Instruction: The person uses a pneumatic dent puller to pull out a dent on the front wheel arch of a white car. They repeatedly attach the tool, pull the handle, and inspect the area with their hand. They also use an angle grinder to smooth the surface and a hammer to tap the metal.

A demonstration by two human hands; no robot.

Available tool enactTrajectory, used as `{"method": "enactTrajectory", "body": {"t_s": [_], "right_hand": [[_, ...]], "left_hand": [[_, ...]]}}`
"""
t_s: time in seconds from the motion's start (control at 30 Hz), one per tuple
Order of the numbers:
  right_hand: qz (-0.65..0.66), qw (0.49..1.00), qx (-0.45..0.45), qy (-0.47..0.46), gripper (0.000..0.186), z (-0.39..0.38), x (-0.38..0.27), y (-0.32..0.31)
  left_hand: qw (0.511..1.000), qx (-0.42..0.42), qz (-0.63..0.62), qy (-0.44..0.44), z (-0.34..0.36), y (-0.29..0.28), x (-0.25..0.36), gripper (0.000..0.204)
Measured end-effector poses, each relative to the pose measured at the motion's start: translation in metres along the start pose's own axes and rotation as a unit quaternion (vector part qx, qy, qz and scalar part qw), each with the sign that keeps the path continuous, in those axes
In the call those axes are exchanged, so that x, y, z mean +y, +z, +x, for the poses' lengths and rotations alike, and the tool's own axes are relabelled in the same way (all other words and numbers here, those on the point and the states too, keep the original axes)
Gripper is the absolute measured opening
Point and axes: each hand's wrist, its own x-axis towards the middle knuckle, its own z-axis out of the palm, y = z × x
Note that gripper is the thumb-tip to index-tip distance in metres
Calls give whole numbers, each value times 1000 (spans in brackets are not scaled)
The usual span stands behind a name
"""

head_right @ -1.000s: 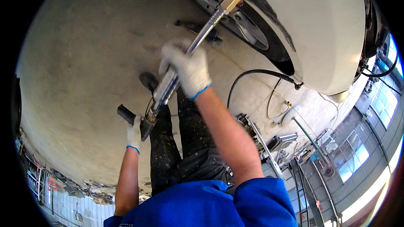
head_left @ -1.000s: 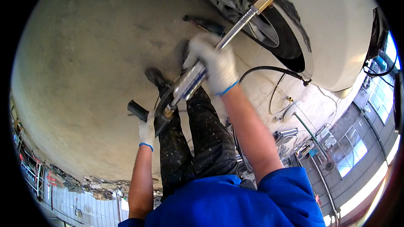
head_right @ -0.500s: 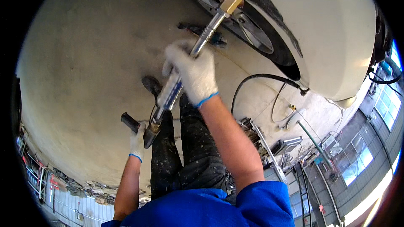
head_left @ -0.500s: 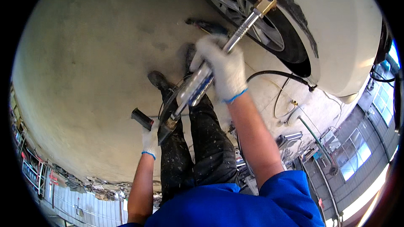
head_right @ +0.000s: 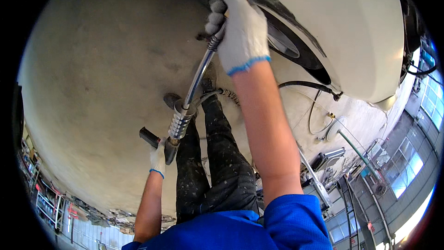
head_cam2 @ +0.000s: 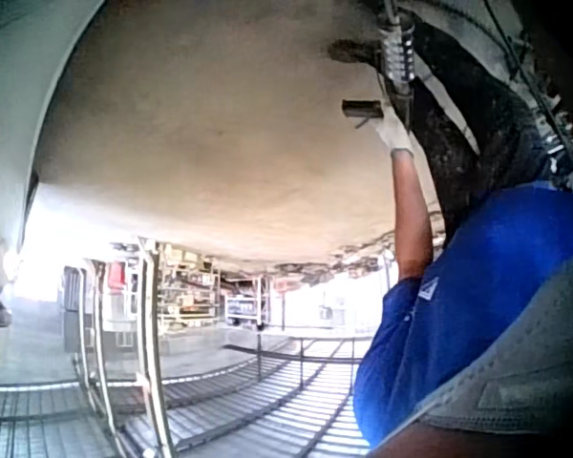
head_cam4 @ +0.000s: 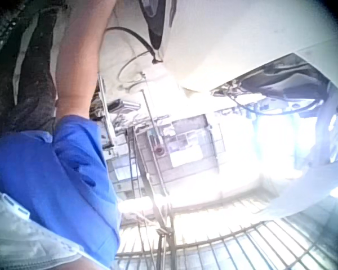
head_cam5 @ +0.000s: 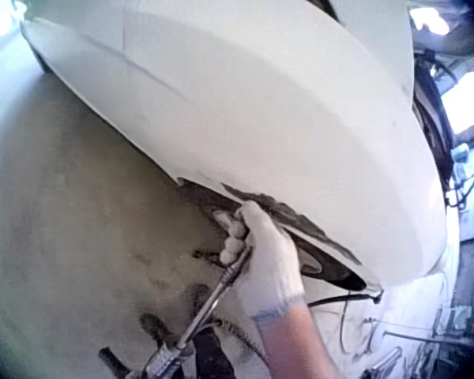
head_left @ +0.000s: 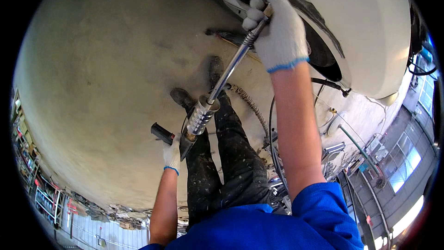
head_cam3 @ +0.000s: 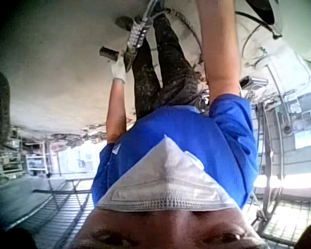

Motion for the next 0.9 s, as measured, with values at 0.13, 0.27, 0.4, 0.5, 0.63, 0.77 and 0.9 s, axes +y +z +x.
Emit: {"method": "enactTrajectory", "body": {"t_s": [0.13,0.27,0.4,0.5,0.63,0.77,0.9], "right_hand": [[336,802,-476,132,30,51,15,-37],[381,799,-450,116,31,49,22,-40],[-113,985,91,-95,29,0,4,17],[130,985,-116,3,33,-10,3,-8],[323,863,-383,69,33,-8,31,-49],[132,987,88,22,24,-18,62,-49],[89,977,190,-23,18,-30,86,-55]], "left_hand": [[1000,-1,26,3,-2,3,6,55],[999,11,47,12,5,-1,8,49],[999,-13,35,-13,43,-5,20,38],[995,47,48,73,51,-8,21,25],[996,21,87,14,60,-26,58,27],[987,20,159,25,108,-24,46,26],[985,6,142,98,195,-7,14,43]]}}
